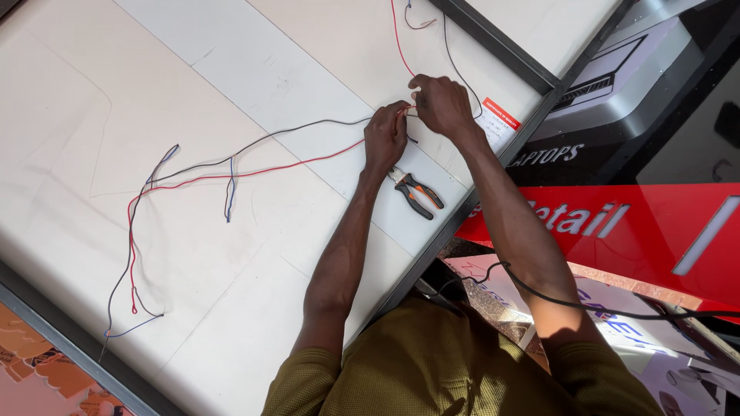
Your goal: Connecting electrical wires for a sign by stripping insulation and twisting wires together
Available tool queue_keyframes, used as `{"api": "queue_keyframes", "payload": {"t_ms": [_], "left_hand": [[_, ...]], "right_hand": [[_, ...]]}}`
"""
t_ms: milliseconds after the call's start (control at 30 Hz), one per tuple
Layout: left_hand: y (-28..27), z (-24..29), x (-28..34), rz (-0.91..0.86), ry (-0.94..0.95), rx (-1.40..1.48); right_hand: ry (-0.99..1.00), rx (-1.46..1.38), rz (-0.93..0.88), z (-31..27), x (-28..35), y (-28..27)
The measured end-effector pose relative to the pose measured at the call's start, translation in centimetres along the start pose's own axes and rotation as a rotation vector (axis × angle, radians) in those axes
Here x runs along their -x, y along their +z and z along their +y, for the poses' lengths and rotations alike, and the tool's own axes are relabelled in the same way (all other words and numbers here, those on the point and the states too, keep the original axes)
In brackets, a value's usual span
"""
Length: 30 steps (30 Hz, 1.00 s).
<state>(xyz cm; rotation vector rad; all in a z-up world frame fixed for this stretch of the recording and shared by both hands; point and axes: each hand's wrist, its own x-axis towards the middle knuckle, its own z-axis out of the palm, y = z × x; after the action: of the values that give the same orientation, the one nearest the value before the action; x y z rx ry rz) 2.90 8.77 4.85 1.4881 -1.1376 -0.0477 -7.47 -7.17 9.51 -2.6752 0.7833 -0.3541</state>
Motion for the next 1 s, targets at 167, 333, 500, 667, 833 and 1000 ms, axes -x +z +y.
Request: {"api": "queue_keyframes", "payload": {"t_ms": [167, 333, 500, 667, 833, 1000], "left_hand": [[0.0, -2.1, -0.6, -0.101, -0.324, 0.499], [-1.0, -3.8, -1.9, -0.298, -0.426, 0.708], [-1.5, -4.7, -2.7, -0.422, -0.549, 0.766], [0.0, -3.1, -0.1, -0.218, -0.232, 0.353], [0.1, -1.7, 1.3, -0.054, 0.063, -0.140], [0.2, -2.3, 1.0, -0.140, -0.048, 0.026]], "right_hand": [[-0.132, -0.061, 0.079, -6.4, 4.8, -4.1], [-0.249, 0.071, 0.157, -5.1, 5.4, -2.8], [-0.456, 0.241, 0.379, -3.3, 3.5, -0.6], [-0.182, 0.070, 0.162, -2.5, 2.8, -0.6], [-0.002, -0.016, -0.126, -0.4, 1.2, 0.1], [0.016, 0.054, -0.136, -1.3, 1.5, -0.9]]}}
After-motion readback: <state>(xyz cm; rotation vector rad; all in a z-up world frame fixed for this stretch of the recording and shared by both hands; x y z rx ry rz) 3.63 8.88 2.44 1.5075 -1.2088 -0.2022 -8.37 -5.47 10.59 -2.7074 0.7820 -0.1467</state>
